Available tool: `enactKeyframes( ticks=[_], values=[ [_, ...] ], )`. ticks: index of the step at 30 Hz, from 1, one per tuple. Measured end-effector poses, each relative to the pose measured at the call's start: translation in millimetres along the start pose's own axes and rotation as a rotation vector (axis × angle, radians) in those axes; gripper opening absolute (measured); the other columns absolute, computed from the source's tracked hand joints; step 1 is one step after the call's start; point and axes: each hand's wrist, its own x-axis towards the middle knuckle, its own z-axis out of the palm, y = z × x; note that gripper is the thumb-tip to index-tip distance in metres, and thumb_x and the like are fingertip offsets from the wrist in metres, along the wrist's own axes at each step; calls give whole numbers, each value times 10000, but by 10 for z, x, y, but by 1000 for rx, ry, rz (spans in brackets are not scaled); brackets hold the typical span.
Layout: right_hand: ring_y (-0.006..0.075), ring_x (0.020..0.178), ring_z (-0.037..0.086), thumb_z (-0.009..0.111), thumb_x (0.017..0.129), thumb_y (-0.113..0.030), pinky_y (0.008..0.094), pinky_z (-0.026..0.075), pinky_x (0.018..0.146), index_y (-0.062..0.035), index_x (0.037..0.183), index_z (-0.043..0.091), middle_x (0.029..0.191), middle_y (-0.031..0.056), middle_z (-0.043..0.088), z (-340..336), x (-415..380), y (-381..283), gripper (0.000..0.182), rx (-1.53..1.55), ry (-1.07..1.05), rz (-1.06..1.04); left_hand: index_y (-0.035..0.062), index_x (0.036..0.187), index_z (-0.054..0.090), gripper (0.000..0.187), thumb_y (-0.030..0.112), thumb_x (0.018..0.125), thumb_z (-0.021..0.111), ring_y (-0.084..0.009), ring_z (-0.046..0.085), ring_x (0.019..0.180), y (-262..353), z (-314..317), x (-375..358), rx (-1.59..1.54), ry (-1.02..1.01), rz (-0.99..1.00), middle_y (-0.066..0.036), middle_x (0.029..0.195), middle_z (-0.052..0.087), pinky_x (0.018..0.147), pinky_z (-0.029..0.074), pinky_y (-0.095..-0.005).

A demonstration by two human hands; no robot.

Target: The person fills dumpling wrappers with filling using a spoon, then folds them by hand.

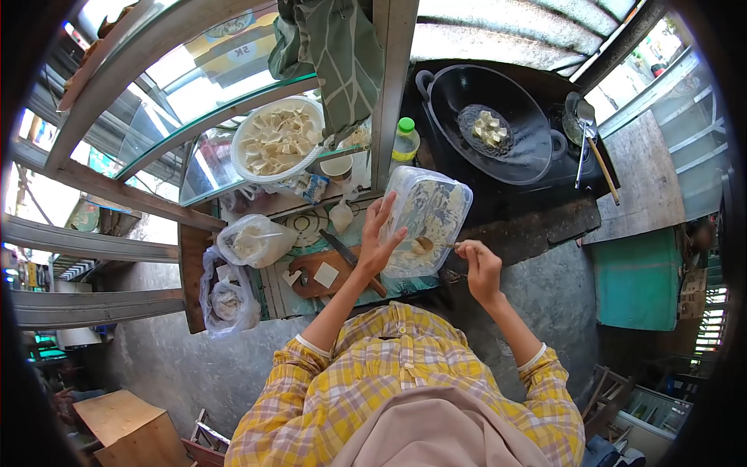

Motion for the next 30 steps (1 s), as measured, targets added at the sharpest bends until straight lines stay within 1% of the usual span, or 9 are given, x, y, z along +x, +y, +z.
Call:
enactKeyframes(
  ticks=[4,5,13,16,19,22,25,28,30],
  values=[
    [316,763,621,531,842,24,347,500,665,21,858,544,814,146,612,10,-86,-98,21,-140,-56,-229,151,1373,385,625,234,800,620,-294,390,1177,74,18,1,73,25,44,-154,1259,392,991,320,-398],
    [306,761,625,522,841,31,348,505,668,20,862,536,822,135,615,24,-144,-65,28,-137,-56,-257,147,1372,386,621,228,801,616,-296,389,1178,102,31,2,78,43,63,-155,1259,392,991,319,-400],
    [318,747,627,493,855,36,347,512,669,27,893,534,864,189,616,135,-474,-149,58,-58,39,-253,114,1389,344,624,168,812,576,-285,357,1222,123,148,25,-13,170,115,-158,1303,370,1022,283,-393],
    [311,756,632,484,860,35,346,512,665,26,898,537,868,183,618,213,-514,-170,65,-16,78,-217,101,1403,307,633,148,823,556,-268,337,1243,96,218,24,-75,178,100,-147,1341,340,1042,259,-388],
    [271,761,639,471,887,5,328,515,669,28,901,537,871,174,621,248,-524,-230,71,42,86,-176,93,1413,279,645,144,829,546,-254,324,1255,101,264,12,-160,170,61,-133,1373,309,1051,249,-386],
    [220,771,642,447,930,-69,295,521,680,27,907,538,865,148,627,304,-618,-199,134,258,143,98,94,1419,263,655,151,831,545,-247,317,1259,46,261,1,-220,153,15,-125,1387,291,1050,252,-387],
    [181,762,642,420,962,-171,275,534,685,3,924,527,851,124,629,297,-547,-223,208,602,268,456,97,1425,248,660,159,836,540,-245,310,1264,-3,245,-6,-260,119,-5,-125,1382,291,1052,251,-392],
    [178,752,643,404,971,-237,281,548,676,-26,935,508,836,111,625,156,-465,-102,238,766,364,686,101,1430,233,666,174,842,537,-252,299,1270,38,209,14,-240,68,13,-126,1381,284,1056,243,-399],
    [175,742,642,402,971,-266,285,553,670,-41,932,495,832,111,621,65,-427,-58,247,796,391,686,105,1432,226,669,187,845,536,-256,291,1275,98,186,41,-164,47,59,-128,1380,280,1061,234,-403]
  ],
)
